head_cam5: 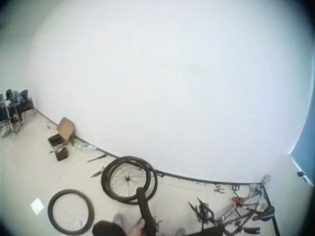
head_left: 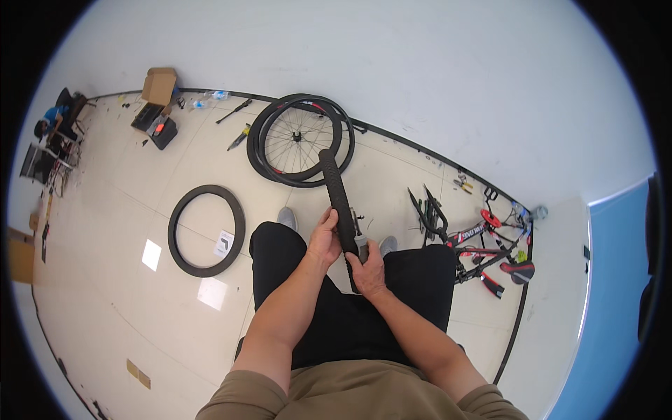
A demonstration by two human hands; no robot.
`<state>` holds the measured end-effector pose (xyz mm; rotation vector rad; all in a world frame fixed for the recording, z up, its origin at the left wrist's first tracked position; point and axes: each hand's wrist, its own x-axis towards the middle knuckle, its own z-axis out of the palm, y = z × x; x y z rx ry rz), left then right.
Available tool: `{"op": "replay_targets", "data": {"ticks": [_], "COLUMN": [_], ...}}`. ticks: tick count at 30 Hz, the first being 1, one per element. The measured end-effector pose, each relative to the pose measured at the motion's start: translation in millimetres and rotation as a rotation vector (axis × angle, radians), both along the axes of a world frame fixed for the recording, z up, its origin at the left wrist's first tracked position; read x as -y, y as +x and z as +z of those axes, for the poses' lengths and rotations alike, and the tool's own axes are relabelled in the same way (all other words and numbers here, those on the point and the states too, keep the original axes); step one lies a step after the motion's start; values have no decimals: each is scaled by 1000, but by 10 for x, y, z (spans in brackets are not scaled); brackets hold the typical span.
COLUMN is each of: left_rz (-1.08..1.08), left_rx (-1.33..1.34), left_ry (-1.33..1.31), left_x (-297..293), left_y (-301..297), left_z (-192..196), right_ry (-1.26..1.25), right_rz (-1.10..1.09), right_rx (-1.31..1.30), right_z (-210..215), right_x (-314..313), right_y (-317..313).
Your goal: The person removes a bicycle tire from a wheel using tire levers, then installs a new tire onto the same wheel by hand and with tire levers. The person works while seated on a chair on the floor.
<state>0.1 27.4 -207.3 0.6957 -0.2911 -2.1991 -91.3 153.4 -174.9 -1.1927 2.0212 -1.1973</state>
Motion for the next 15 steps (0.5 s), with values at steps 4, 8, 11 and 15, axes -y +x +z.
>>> {"op": "replay_targets", "data": {"ticks": [4, 8, 11, 15], "left_rz": [42, 83, 94, 37], "left_rx": [-31, -94, -99, -70], "left_ry": [34, 73, 79, 35], "left_x": [37, 101, 169, 248], "left_y": [-43, -75, -89, -60], "left_z": [-31, -10, 54, 100], "right_ry": [-40, 28, 144, 129], "right_rz": [47, 79, 143, 205], "right_rx": [-105, -255, -400, -515], "right_z": [-24, 138, 209, 182], "right_x": [109, 306, 471, 617], "right_y": [-37, -179, -335, -424]}}
